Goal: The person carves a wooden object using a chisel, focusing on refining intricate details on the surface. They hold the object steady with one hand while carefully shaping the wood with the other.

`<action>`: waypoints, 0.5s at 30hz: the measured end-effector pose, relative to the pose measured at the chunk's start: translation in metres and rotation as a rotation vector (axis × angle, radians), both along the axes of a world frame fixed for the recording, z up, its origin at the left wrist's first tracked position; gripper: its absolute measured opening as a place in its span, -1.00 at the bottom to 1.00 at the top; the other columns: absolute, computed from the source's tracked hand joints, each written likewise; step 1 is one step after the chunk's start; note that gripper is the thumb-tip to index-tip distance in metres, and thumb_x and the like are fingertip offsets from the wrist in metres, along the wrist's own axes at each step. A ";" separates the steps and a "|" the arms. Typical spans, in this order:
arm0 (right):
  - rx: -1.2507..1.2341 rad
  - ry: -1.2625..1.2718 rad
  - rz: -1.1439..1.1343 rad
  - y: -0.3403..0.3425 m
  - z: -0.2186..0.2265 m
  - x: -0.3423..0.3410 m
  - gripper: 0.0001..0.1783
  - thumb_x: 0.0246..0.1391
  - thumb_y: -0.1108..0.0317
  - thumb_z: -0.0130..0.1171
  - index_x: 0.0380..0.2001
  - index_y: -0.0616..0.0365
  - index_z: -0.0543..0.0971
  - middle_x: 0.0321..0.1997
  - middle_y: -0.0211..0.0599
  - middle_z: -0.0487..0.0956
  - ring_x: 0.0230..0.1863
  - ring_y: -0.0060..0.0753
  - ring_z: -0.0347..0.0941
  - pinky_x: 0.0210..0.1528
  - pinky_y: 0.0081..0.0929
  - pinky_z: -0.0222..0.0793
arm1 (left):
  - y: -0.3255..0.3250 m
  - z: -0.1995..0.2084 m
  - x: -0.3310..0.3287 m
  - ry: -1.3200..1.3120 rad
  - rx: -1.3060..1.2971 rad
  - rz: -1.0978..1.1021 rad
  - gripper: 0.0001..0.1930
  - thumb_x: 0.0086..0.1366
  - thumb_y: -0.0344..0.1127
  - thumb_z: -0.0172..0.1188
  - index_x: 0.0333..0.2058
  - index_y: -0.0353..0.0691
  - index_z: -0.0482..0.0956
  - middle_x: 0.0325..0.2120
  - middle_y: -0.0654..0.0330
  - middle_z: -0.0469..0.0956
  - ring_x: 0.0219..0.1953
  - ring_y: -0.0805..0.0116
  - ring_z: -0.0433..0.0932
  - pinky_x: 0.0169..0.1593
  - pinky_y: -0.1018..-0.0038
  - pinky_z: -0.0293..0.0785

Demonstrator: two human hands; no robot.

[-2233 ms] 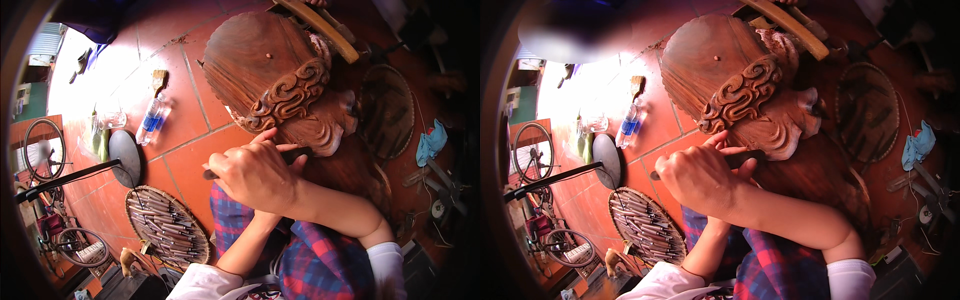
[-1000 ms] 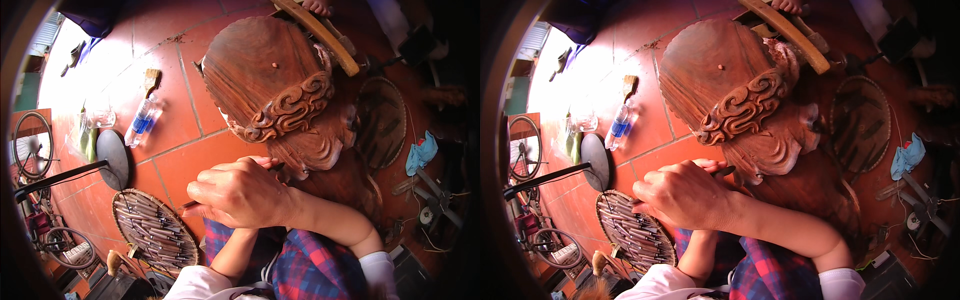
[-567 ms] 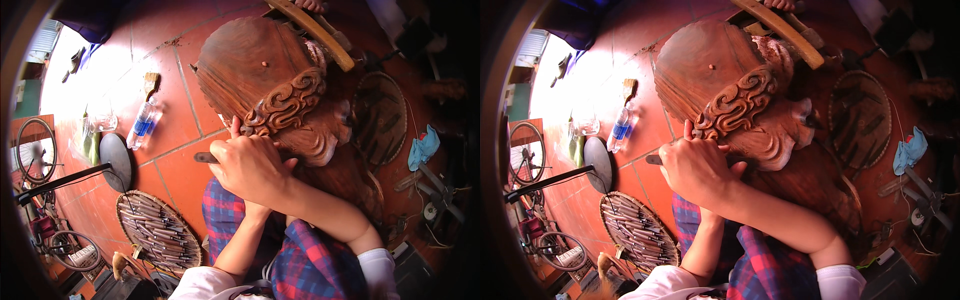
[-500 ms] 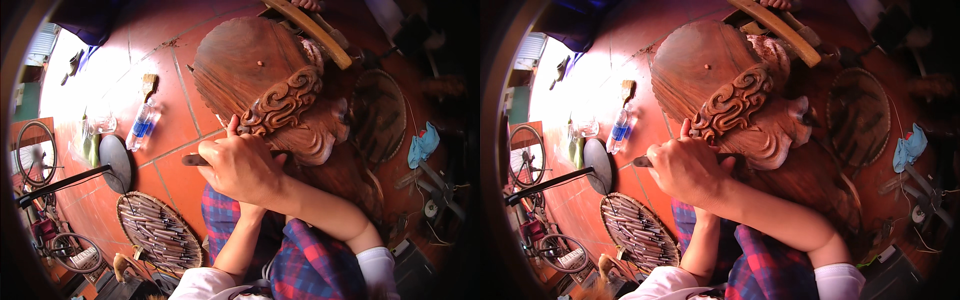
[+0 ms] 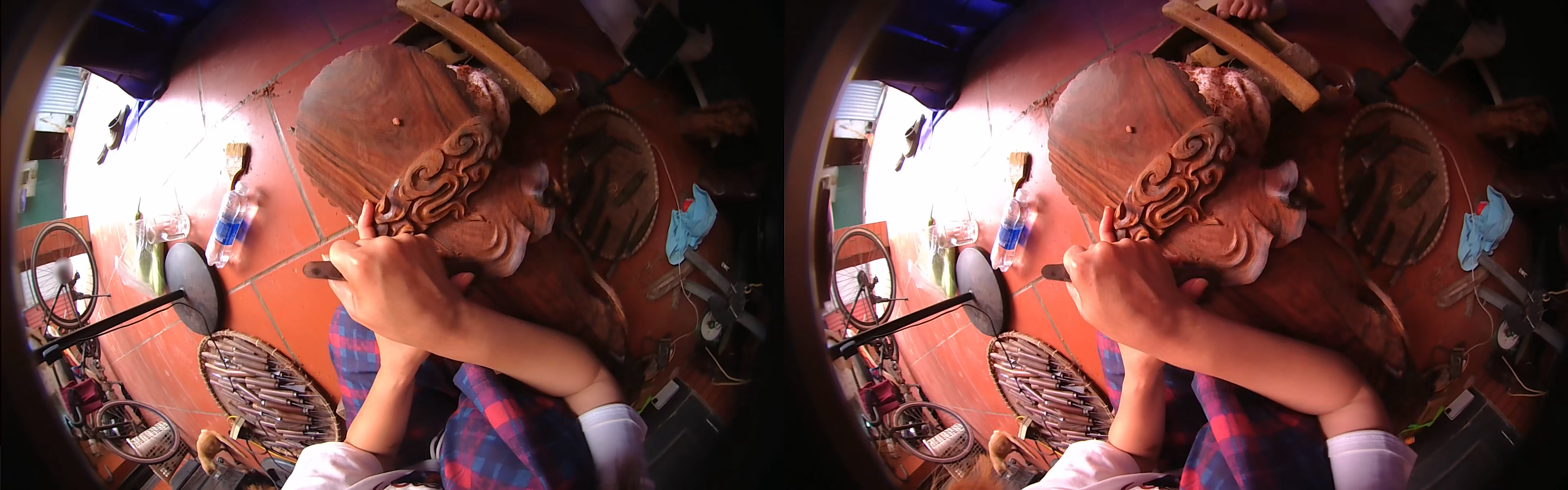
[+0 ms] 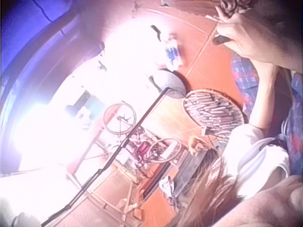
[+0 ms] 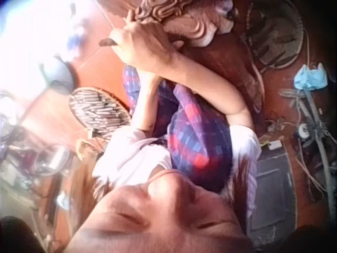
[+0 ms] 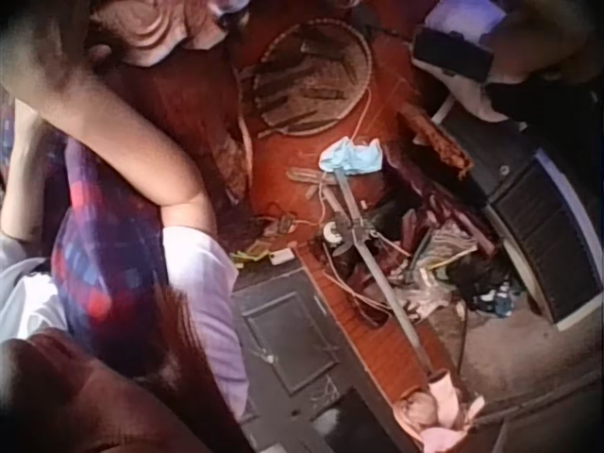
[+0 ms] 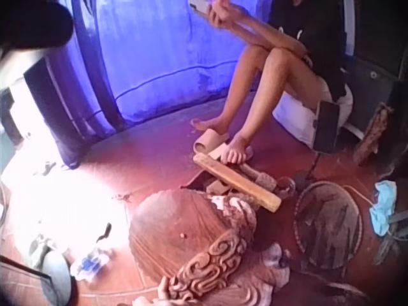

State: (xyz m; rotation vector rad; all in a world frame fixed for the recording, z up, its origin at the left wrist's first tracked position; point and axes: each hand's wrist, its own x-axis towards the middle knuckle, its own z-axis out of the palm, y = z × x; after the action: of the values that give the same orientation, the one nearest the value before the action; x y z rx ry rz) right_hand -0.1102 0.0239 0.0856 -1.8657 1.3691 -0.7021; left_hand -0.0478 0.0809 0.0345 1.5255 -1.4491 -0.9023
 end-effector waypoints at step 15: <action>-0.057 0.285 0.077 0.007 0.016 0.012 -0.83 -0.07 0.32 0.13 -0.43 0.18 0.50 -0.31 0.26 0.58 -0.43 0.01 0.60 -0.28 -0.15 0.53 | -0.007 0.016 -0.008 0.139 0.038 0.043 -0.31 0.09 -0.45 0.34 0.20 -0.27 0.25 -0.16 0.17 0.47 -0.09 0.34 0.46 0.01 0.43 0.39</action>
State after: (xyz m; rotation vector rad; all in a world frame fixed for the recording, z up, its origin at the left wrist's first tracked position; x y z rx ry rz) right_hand -0.0984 0.0304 0.1020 -2.1144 1.4546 -0.4534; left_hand -0.0557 0.0744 0.0501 1.4856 -1.3015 -0.9947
